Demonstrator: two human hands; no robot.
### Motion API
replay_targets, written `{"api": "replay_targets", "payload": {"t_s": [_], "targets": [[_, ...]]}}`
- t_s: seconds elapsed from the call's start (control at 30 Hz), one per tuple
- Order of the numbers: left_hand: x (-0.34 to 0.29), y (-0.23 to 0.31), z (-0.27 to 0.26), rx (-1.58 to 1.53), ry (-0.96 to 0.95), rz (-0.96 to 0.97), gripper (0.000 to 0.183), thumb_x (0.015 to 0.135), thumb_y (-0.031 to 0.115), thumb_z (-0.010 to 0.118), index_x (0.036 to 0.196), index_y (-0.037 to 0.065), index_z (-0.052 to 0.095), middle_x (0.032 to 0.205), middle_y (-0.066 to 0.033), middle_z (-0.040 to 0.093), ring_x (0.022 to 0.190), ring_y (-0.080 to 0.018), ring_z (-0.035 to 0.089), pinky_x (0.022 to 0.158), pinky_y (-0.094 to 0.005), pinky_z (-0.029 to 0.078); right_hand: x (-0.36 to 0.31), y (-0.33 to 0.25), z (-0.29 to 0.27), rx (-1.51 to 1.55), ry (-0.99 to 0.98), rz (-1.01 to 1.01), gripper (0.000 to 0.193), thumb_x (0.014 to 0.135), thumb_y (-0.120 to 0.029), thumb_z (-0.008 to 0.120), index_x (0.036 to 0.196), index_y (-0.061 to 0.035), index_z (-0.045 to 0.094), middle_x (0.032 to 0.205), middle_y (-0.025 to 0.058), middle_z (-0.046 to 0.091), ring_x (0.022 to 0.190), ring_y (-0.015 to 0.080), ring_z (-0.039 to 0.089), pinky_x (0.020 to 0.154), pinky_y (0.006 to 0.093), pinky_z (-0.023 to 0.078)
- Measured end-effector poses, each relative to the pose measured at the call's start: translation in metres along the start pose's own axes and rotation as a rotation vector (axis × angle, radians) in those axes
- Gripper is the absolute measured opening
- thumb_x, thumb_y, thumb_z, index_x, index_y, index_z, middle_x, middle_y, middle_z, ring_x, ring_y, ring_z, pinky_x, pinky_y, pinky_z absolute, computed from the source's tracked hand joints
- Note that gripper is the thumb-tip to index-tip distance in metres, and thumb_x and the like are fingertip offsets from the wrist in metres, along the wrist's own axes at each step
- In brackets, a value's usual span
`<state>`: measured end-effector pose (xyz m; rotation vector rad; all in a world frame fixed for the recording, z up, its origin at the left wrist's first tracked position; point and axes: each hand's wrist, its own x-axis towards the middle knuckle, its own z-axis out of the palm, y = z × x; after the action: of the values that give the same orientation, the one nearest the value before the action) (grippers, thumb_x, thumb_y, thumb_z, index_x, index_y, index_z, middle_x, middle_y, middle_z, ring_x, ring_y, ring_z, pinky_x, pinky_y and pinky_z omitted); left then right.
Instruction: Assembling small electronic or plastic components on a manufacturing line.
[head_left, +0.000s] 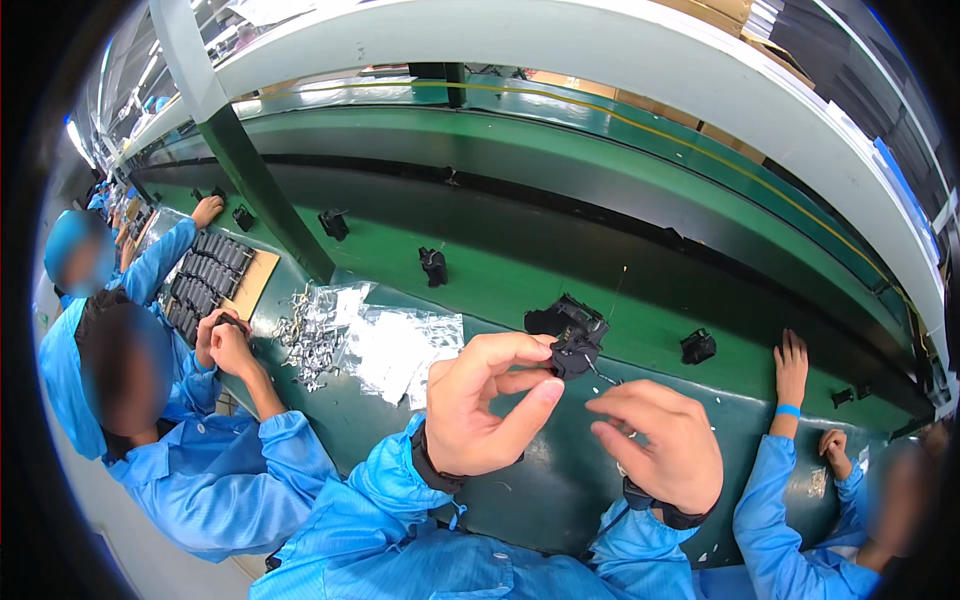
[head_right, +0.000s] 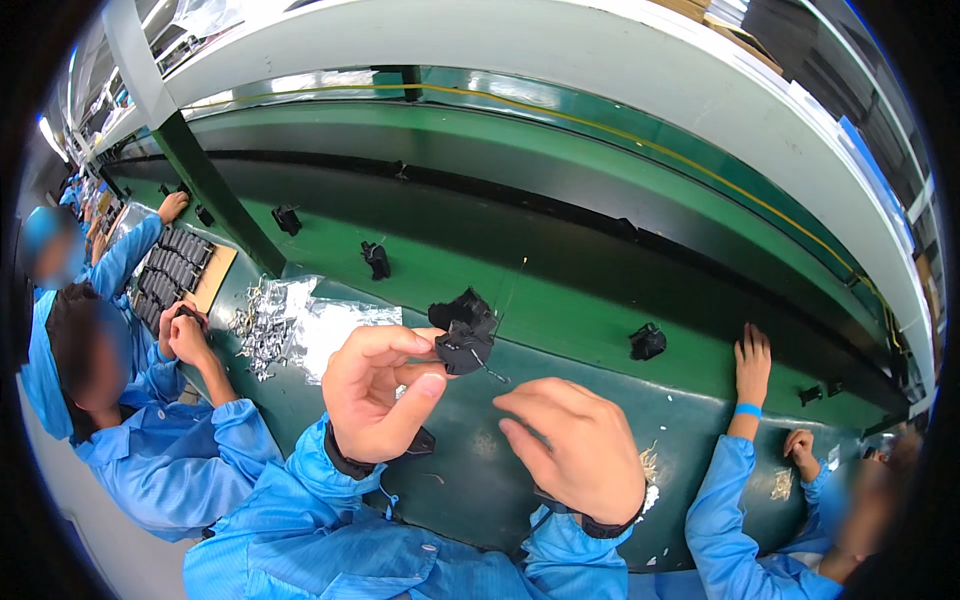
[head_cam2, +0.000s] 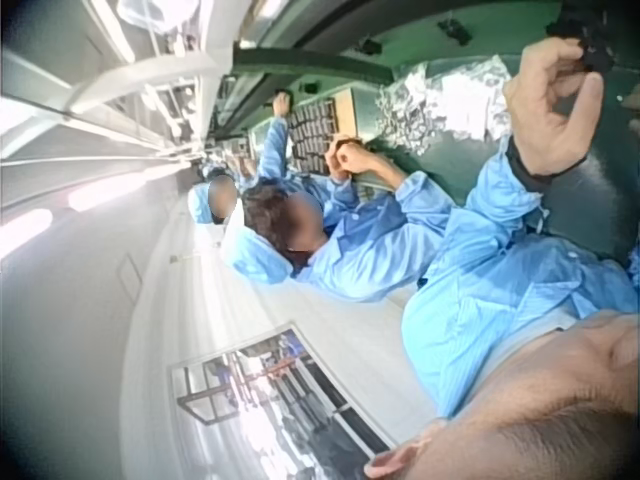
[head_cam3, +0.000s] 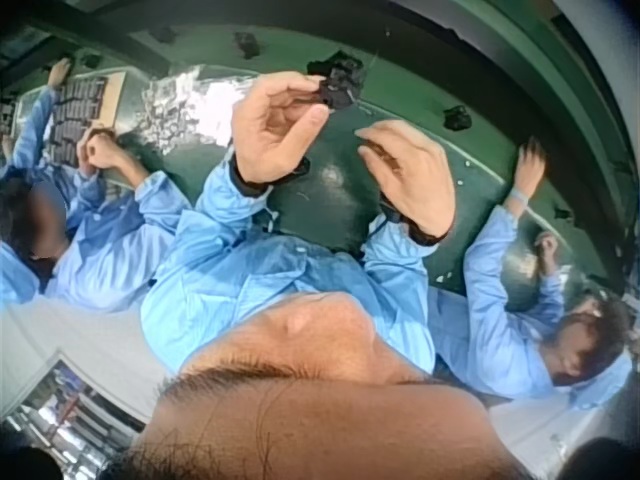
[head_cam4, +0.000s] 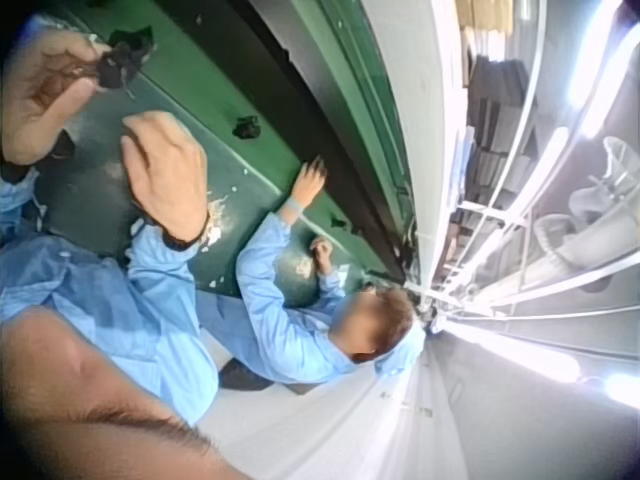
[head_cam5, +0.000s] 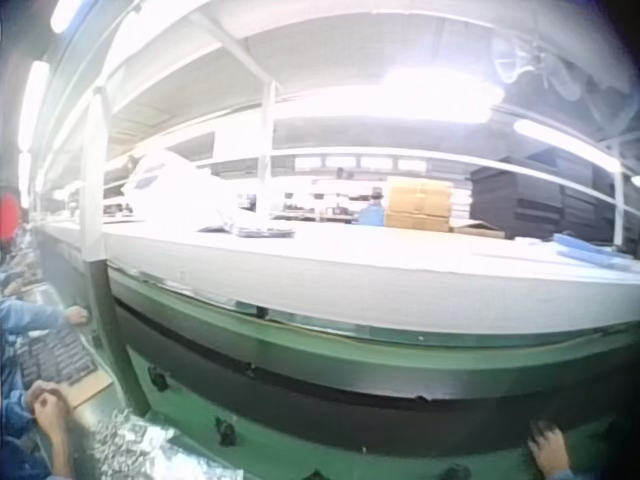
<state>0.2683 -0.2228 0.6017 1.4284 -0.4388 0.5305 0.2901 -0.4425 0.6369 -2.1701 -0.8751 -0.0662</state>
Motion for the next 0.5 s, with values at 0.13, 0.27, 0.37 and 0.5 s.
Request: {"api": "replay_targets", "payload": {"t_s": [0.13,0.27,0.37,0.5], "targets": [[0.001,0.0,0.005,0.116,0.039,-0.023,0.034,0.088,-0.009,0.07,0.12,-0.007,0.059,0.113,-0.0197,0.071,0.101,-0.0214,0.073,0.083,-0.0294,0.062,0.0,-0.011,-0.001,0.125,0.255,0.098,0.032,0.077,-0.005,0.086,0.106,-0.0002,0.073,0.093,0.0113,0.072,0.074,0.0167,0.069,0.062,0.028,0.056],[0.004,0.004,0.008,0.176,0.013,-0.051,0.032,0.088,-0.009,0.071,0.119,-0.007,0.062,0.109,-0.0182,0.071,0.101,-0.0209,0.073,0.083,-0.0303,0.063,0.002,-0.019,0.006,0.218,0.345,0.054,0.032,0.077,-0.005,0.087,0.105,0.0009,0.072,0.093,0.0129,0.073,0.074,0.0167,0.069,0.061,0.0278,0.057],[0.003,0.001,0.011,0.218,0.061,-0.018,0.033,0.087,-0.009,0.071,0.119,-0.007,0.064,0.105,-0.0166,0.072,0.099,-0.0206,0.074,0.082,-0.0307,0.064,0.006,-0.021,0.017,0.248,0.365,0.059,0.03,0.078,-0.004,0.086,0.104,0.0013,0.072,0.091,0.0134,0.073,0.073,0.0165,0.07,0.059,0.0275,0.056],[0.002,-0.003,0.011,0.221,0.091,-0.003,0.03,0.087,-0.009,0.071,0.117,-0.007,0.064,0.103,-0.0161,0.072,0.095,-0.0211,0.075,0.08,-0.0302,0.064,0.01,-0.022,0.023,0.243,0.352,0.074,0.023,0.08,-0.003,0.083,0.1,0.0013,0.071,0.087,0.0122,0.073,0.072,0.0171,0.071,0.057,0.0274,0.056]]}}
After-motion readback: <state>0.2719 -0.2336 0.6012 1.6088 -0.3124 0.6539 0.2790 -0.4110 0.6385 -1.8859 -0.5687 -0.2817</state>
